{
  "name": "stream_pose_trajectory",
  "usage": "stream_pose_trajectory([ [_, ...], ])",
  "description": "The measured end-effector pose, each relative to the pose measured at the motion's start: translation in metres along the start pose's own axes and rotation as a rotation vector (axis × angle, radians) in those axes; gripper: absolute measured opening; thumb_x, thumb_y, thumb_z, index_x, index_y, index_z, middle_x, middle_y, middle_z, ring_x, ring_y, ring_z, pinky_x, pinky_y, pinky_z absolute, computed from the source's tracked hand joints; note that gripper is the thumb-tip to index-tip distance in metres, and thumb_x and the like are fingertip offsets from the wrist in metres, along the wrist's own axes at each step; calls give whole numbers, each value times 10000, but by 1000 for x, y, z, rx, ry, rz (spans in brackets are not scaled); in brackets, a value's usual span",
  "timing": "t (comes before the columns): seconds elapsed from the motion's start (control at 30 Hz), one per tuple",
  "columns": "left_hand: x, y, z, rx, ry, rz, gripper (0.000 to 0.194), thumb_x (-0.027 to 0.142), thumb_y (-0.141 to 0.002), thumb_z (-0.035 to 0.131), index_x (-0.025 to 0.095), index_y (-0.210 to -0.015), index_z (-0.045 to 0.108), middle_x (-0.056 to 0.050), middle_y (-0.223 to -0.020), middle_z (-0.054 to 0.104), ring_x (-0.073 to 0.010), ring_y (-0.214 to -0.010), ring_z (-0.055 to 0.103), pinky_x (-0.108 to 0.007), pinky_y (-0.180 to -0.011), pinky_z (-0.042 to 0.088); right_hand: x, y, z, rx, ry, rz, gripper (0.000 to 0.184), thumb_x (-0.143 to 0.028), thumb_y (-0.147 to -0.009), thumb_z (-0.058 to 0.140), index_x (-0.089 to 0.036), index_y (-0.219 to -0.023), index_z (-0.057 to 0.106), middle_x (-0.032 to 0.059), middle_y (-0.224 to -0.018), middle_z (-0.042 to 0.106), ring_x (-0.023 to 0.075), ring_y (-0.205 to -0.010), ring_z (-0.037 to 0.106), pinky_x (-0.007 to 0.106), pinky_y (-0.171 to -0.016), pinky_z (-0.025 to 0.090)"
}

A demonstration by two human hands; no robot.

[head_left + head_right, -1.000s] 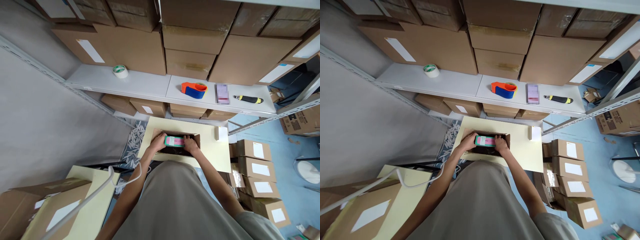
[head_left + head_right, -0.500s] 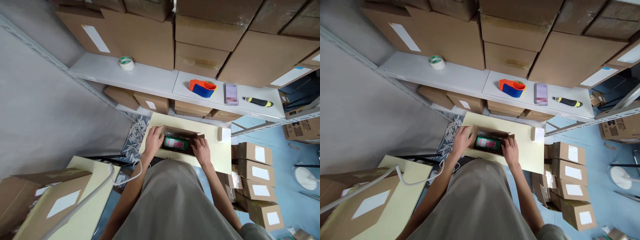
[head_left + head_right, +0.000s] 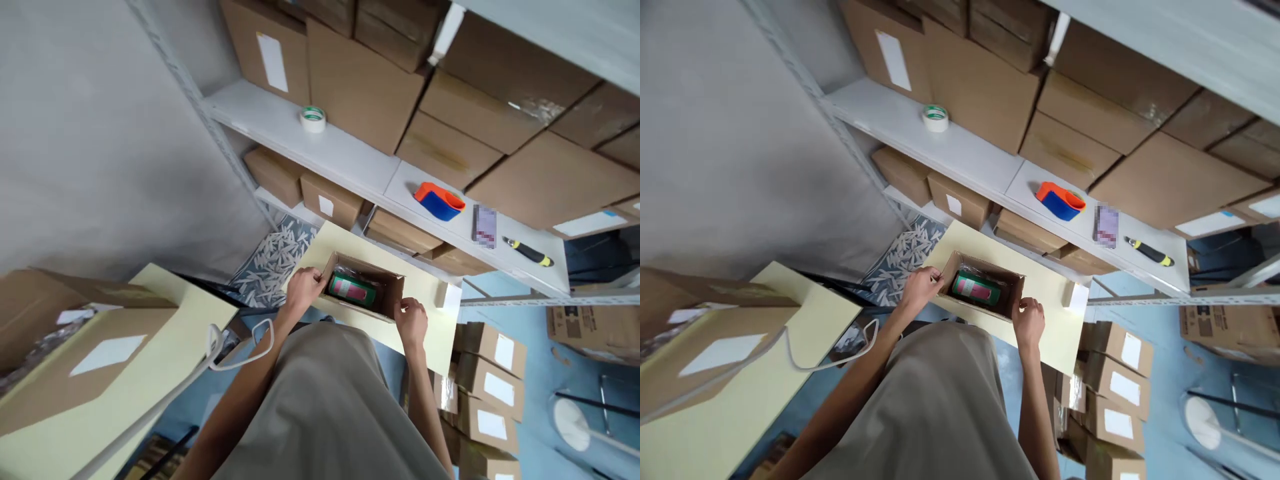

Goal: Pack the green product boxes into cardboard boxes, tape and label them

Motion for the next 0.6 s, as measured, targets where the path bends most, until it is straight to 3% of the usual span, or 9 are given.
stream_pose_trajectory([
  [0.13, -62, 39, -35, 107, 66, -158, 139, 269, -932, 668, 256, -898, 802, -65, -1020, 858, -268, -1011, 795, -325, -891, 585, -57, 4, 11, -46, 10, -160, 287, -413, -1022, 512, -245, -844, 662, 136, -908, 775, 322, -937, 711, 393, -829, 503],
  [0.23, -123, 86, -64, 195, 129, -295, 134, 271, -922, 675, 258, -930, 807, -53, -1014, 856, -260, -995, 794, -324, -909, 584, -115, 17, 33, -114, -2, -295, 300, -418, -1014, 510, -233, -852, 682, 143, -914, 776, 317, -922, 718, 387, -813, 507],
  [0.43, -242, 213, -112, 359, 223, -675, 116, 266, -905, 697, 240, -924, 808, -62, -982, 848, -273, -955, 779, -353, -876, 582, -245, 77, 92, -285, -18, -582, 299, -421, -988, 518, -219, -869, 704, 141, -917, 774, 302, -893, 704, 384, -807, 511],
  [0.6, -318, 322, -135, 534, 284, -878, 132, 331, -921, 695, 242, -913, 793, -57, -957, 842, -266, -933, 777, -351, -867, 578, -336, 147, 140, -385, -11, -816, 280, -410, -993, 534, -223, -874, 705, 121, -921, 775, 274, -906, 683, 357, -842, 507],
])
Point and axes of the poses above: each hand's wrist, its own y-axis away from the middle knuckle, its own z-axis out of the palm, x = y × z, the point moved 2 cm from there along -y, towards the middle knuckle
